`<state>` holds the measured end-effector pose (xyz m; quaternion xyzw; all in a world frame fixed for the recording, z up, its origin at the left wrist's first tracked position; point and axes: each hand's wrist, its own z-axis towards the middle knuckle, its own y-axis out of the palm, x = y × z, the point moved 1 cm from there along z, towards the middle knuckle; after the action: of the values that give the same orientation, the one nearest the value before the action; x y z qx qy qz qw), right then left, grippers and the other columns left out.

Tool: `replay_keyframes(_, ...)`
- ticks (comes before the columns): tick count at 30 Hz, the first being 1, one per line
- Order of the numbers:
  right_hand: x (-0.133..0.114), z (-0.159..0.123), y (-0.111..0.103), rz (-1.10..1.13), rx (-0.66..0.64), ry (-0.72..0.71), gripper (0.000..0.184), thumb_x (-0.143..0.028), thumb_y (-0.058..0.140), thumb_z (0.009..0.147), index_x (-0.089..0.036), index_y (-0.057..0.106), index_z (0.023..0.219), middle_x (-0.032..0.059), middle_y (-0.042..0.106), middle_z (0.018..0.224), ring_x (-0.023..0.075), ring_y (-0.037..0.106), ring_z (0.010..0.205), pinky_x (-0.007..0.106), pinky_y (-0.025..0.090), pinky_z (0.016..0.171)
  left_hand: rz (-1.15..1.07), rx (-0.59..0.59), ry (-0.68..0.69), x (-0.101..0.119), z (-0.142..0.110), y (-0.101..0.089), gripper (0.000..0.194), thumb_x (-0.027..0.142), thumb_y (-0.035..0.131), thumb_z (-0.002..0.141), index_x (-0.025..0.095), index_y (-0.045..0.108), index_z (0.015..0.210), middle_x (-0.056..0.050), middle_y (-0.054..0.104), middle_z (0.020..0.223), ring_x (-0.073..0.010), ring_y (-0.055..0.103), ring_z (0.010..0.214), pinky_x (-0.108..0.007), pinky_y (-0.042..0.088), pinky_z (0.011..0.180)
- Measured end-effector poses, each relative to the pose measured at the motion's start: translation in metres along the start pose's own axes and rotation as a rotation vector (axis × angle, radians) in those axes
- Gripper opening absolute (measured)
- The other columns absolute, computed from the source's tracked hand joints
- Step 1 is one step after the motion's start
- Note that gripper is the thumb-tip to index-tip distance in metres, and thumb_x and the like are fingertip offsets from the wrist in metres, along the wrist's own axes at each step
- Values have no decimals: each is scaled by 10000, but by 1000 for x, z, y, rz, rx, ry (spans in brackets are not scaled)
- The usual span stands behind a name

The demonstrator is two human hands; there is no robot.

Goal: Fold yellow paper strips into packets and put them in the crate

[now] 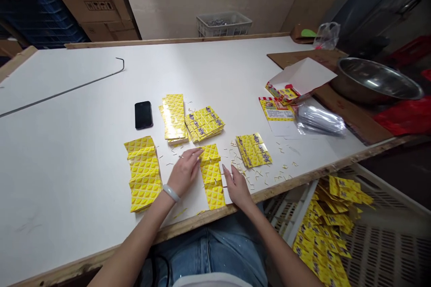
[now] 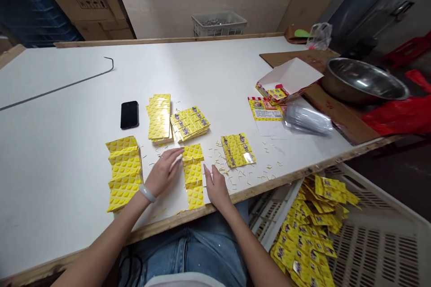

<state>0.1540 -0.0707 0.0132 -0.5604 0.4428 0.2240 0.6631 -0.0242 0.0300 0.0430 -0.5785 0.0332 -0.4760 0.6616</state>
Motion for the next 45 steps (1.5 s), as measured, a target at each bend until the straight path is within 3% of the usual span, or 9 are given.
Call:
replay_keyframes(4, -5, -1, -5, -50, -6, -14, 287, -394, 305, 949, -200, 439, 785, 7, 525, 655, 162, 507, 614, 259, 360, 589, 66, -86, -30, 1, 5, 33, 420, 379, 640, 788, 183, 550, 1148, -134, 487, 1245, -310, 423, 1162, -502, 409, 946)
replay_keyframes(7, -13, 4, -10, -184, -24, -51, 290, -374, 249, 963, -202, 424, 808, 8, 520, 637, 167, 512, 591, 257, 344, 563, -10, -62, -27, -3, 6, 47, 140, 307, 598, 832, 181, 648, 867, -87, 555, 1056, -238, 481, 1011, -411, 448, 864)
replay_keyframes(9, -21, 13, -10, -332, -60, -83, 293, -353, 213, 973, -196, 426, 848, 12, 531, 633, 172, 524, 584, 257, 323, 546, -58, -27, -26, -3, 4, 51, 160, 253, 544, 867, 170, 651, 782, -69, 565, 931, -198, 486, 910, -355, 459, 808)
replay_keyframes(14, -36, 40, 2, -780, -221, -98, 273, -300, 210, 985, -172, 448, 945, 55, 632, 698, 187, 592, 608, 261, 245, 512, -37, -31, -35, 1, 2, 55, 159, 204, 541, 865, 158, 651, 759, -64, 563, 882, -190, 469, 865, -334, 459, 770)
replay_keyframes(19, -44, 49, 9, -1012, -310, -128, 285, -320, 212, 992, -177, 458, 971, 61, 671, 726, 192, 630, 628, 261, 217, 500, -37, -36, -57, 0, 3, 56, 164, 199, 545, 860, 160, 646, 737, -63, 565, 897, -194, 467, 880, -335, 455, 782)
replay_keyframes(33, -55, 57, 14, -1247, -431, -81, 308, -327, 177, 992, -180, 447, 986, 81, 669, 743, 232, 662, 683, 267, 329, 535, -63, -92, -107, 0, 4, 53, 146, 205, 529, 869, 159, 624, 768, -75, 558, 905, -215, 478, 903, -353, 450, 774)
replay_keyframes(39, -63, 54, 18, -1223, -522, -74, 237, -275, 251, 980, -147, 442, 1039, 106, 656, 772, 214, 655, 712, 262, 371, 599, -118, -93, -149, 0, 4, 51, 93, 157, 538, 853, 160, 619, 807, -63, 571, 887, -208, 497, 880, -350, 459, 787)
replay_keyframes(45, -60, 55, 20, -1261, -460, -28, 286, -269, 197, 986, -149, 455, 1007, 115, 654, 754, 237, 659, 691, 280, 379, 578, -162, -101, -166, -2, 3, 54, 120, 172, 548, 852, 162, 640, 776, -62, 577, 893, -203, 501, 880, -344, 459, 790)
